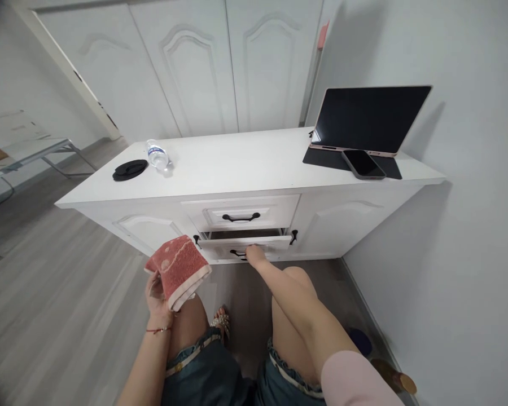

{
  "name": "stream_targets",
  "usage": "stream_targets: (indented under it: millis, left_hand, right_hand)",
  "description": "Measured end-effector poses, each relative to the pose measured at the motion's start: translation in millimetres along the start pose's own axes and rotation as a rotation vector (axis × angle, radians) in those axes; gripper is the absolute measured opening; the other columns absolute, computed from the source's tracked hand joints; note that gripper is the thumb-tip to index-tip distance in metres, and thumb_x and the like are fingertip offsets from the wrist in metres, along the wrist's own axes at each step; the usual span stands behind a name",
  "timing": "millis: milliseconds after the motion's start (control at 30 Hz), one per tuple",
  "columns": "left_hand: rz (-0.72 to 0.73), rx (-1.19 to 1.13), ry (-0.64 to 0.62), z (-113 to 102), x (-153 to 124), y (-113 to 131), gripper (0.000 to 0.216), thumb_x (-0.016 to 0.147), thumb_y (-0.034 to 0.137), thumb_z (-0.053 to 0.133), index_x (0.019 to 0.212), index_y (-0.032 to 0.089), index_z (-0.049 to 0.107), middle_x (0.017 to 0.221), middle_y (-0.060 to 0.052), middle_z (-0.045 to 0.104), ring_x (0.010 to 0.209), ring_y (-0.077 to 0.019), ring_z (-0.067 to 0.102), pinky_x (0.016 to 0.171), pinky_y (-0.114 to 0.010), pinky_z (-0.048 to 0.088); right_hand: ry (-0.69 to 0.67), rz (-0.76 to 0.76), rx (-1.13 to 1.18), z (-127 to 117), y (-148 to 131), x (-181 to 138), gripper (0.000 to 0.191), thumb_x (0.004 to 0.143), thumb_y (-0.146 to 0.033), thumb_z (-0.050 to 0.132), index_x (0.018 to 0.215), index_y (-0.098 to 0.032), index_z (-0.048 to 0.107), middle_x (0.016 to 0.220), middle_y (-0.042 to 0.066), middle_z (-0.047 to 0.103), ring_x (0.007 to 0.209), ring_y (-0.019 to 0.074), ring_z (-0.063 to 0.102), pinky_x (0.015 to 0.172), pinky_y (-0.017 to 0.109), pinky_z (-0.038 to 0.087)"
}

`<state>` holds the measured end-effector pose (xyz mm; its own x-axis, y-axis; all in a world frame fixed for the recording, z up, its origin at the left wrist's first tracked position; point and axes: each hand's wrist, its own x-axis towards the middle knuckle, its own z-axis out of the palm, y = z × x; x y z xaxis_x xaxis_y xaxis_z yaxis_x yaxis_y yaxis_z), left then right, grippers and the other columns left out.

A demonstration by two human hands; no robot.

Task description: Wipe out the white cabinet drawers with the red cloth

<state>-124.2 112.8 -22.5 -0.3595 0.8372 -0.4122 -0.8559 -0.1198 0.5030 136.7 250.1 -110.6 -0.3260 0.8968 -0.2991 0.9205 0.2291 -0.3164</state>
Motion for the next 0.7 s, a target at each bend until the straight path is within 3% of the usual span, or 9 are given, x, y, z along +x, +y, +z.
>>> stream_targets:
  millis: [133, 300, 700]
  left_hand:
    - [0.045, 0.028, 0.067, 4, -6, 0, 0.019, 0.081, 0.021, 0.049, 0.087, 0.020, 0.068, 0.071, 0.003, 0.073, 0.066, -0.0125, 0.067, 0.070, -0.023, 0.051]
    - [0.087, 0.083, 0.090, -5, -4, 7, 0.016, 0.078, 0.023, 0.055, 0.086, 0.020, 0.068, 0.072, 0.003, 0.073, 0.073, -0.0144, 0.068, 0.078, -0.027, 0.050]
    - [0.144, 0.094, -0.004, -11, -26, 31, 0.013, 0.077, 0.023, 0.056, 0.082, 0.020, 0.068, 0.068, 0.003, 0.071, 0.067, -0.0147, 0.067, 0.075, -0.027, 0.050]
  right_hand:
    - [-0.007, -0.026, -0.017, 3, -2, -15, 0.025, 0.082, -0.019, 0.052, 0.094, -0.013, 0.073, 0.094, 0.015, 0.071, 0.091, 0.0249, 0.065, 0.079, 0.027, 0.045]
    - [-0.007, -0.061, -0.031, 8, -6, -36, 0.022, 0.082, -0.022, 0.056, 0.092, -0.017, 0.074, 0.095, 0.012, 0.072, 0.092, 0.0234, 0.065, 0.080, 0.025, 0.044]
    - [0.004, -0.113, -0.027, 25, -14, -83, 0.022, 0.082, -0.023, 0.056, 0.093, -0.018, 0.075, 0.094, 0.013, 0.072, 0.092, 0.0248, 0.065, 0.081, 0.026, 0.044]
